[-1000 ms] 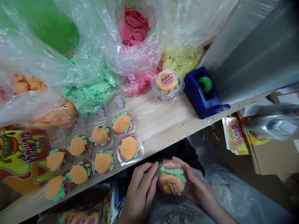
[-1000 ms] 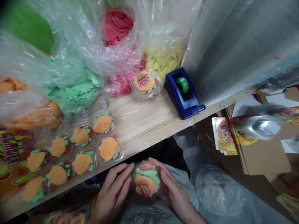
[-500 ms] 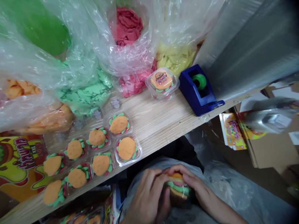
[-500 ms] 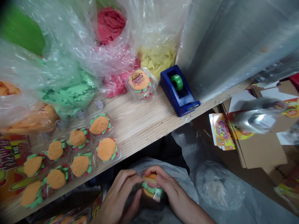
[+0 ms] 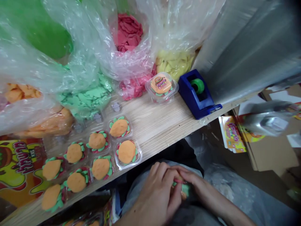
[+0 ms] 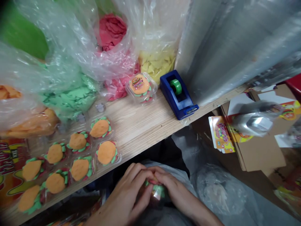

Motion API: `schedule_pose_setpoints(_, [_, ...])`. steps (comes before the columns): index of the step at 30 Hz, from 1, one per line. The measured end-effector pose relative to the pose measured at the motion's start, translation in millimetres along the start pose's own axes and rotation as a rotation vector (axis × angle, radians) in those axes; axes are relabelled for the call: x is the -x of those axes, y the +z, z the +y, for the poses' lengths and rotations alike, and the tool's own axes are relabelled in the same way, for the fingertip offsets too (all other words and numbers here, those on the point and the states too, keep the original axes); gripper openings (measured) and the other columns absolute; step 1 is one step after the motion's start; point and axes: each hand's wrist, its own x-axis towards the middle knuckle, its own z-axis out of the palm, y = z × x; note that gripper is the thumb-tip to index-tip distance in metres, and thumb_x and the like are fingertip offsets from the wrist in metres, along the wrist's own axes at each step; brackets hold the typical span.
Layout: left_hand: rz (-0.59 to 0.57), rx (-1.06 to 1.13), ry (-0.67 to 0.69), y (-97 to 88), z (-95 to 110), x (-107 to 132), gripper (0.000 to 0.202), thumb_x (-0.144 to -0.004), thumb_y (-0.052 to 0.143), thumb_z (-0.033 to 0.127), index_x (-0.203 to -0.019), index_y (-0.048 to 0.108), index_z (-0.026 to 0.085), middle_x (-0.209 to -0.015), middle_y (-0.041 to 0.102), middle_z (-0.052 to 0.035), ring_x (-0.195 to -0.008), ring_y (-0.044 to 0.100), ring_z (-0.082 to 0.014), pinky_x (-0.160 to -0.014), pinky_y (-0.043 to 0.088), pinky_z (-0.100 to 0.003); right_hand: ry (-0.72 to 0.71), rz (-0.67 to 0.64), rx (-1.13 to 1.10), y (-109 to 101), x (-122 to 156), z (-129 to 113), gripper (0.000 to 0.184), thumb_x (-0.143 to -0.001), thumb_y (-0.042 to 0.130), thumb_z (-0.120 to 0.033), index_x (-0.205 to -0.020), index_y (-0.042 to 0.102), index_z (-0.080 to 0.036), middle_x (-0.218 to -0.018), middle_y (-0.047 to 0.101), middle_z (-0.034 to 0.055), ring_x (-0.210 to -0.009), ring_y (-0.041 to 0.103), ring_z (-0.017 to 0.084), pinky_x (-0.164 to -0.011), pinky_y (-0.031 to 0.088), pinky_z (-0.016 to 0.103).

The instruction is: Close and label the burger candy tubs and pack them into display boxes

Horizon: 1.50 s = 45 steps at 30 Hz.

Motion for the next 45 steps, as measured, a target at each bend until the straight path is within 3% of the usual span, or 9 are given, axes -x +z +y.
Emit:
schedule_pose_setpoints(5, [-0.019,0.073,0.033,-4.3,-3.8,5.8,0.012,-0.084,0.044,0.015,-0.091,0.053,0.019,-0.097,0.055,-0.0068,-0.093,0.053,-0.0197,-0.084,0.047,-0.037,0.003,-0.033,0.017,-4.6,-6.6,-4.1,0.034,-0.092,0.035,-0.029,-0.100,0.067,-0.021,-0.104,0.066,0.0018,-0.106,0.055,0.022,-0.098,0.033,0.038])
schedule_pose_setpoints(8, [0.065,0.101,0.042,0.5,-13.1,10.1,0.014,-0.085,0.044,0.016,-0.096,0.052,0.021,-0.101,0.053,-0.0070,-0.098,0.052,-0.0190,-0.086,0.047,-0.035,-0.030,-0.035,0.108,-3.5,-9.2,-8.0,0.036,-0.092,0.036,-0.037,-0.098,0.068,-0.021,-0.104,0.067,0.0021,-0.105,0.056,0.021,-0.098,0.033,0.037])
schedule_pose_setpoints(12, [0.269,0.194,-0.079,5.8,-31.7,9.4,0.019,-0.087,0.045,0.020,-0.105,0.052,0.022,-0.103,0.054,-0.0074,-0.100,0.053,-0.0192,-0.086,0.046,-0.035,0.005,0.118,-0.031,-2.0,-13.5,-2.4,0.041,-0.092,0.036,-0.044,-0.095,0.068,-0.019,-0.095,0.069,0.0040,-0.094,0.061,0.022,-0.090,0.040,0.038])
schedule_pose_setpoints(15, [0.271,0.406,-0.187,4.8,-39.1,7.0,0.016,-0.088,0.044,0.026,-0.099,0.054,0.021,-0.090,0.059,-0.0033,-0.083,0.058,-0.0155,-0.075,0.050,-0.028,0.028,0.161,-0.214,-1.1,-14.2,-0.4,0.046,-0.091,0.032,-0.049,-0.094,0.067,-0.018,-0.094,0.070,0.0059,-0.090,0.063,0.022,-0.087,0.043,0.039])
schedule_pose_setpoints(20, [0.280,0.577,-0.266,-4.4,-31.5,8.9,0.014,-0.087,0.045,0.030,-0.086,0.055,0.020,-0.076,0.056,0.0005,-0.069,0.054,-0.0126,-0.064,0.048,-0.022,-0.125,-0.078,-0.150,-1.3,-2.7,-15.0,0.056,-0.075,0.053,-0.062,-0.116,0.055,-0.024,-0.118,0.060,0.0080,-0.111,0.054,0.027,-0.095,0.039,0.040])
schedule_pose_setpoints(23, [0.248,0.607,-0.250,-10.2,-24.7,14.4,0.015,-0.088,0.042,0.031,-0.085,0.053,0.022,-0.074,0.054,0.0010,-0.068,0.052,-0.0122,-0.060,0.047,-0.021,-0.129,-0.189,-0.072,-0.7,6.9,-24.9,0.070,-0.065,0.066,-0.059,-0.125,0.045,-0.029,-0.125,0.054,0.0067,-0.118,0.048,0.028,-0.096,0.038,0.039])
schedule_pose_setpoints(27, [0.186,0.565,-0.158,-17.4,-21.9,23.6,0.011,-0.089,0.040,0.031,-0.089,0.049,0.025,-0.078,0.052,0.0017,-0.070,0.052,-0.0116,-0.061,0.047,-0.019,-0.174,-0.128,0.044,4.7,13.4,-28.8,0.041,-0.084,0.047,-0.053,-0.117,0.055,-0.031,-0.127,0.052,0.0050,-0.121,0.045,0.025,-0.099,0.037,0.038])
schedule_pose_setpoints(33, [0.037,0.403,-0.058,-26.8,-23.4,34.6,0.006,-0.089,0.043,0.024,-0.089,0.048,0.026,-0.080,0.053,0.0031,-0.072,0.053,-0.0101,-0.066,0.045,-0.018,-0.177,-0.081,0.068,14.8,18.0,-20.0,0.029,-0.092,0.038,-0.041,-0.106,0.063,-0.033,-0.115,0.060,0.0020,-0.112,0.053,0.019,-0.091,0.044,0.030])
schedule_pose_setpoints(45, [-0.145,0.596,-0.204,-30.1,-27.4,25.3,0.012,-0.087,0.045,0.031,-0.083,0.052,0.022,-0.076,0.049,0.0023,-0.071,0.047,-0.0122,-0.065,0.042,-0.020,-0.190,0.010,0.325,26.1,4.2,-28.6,0.029,-0.093,0.039,-0.036,-0.082,0.061,-0.020,-0.090,0.062,0.0028,-0.090,0.058,0.016,-0.080,0.044,0.027])
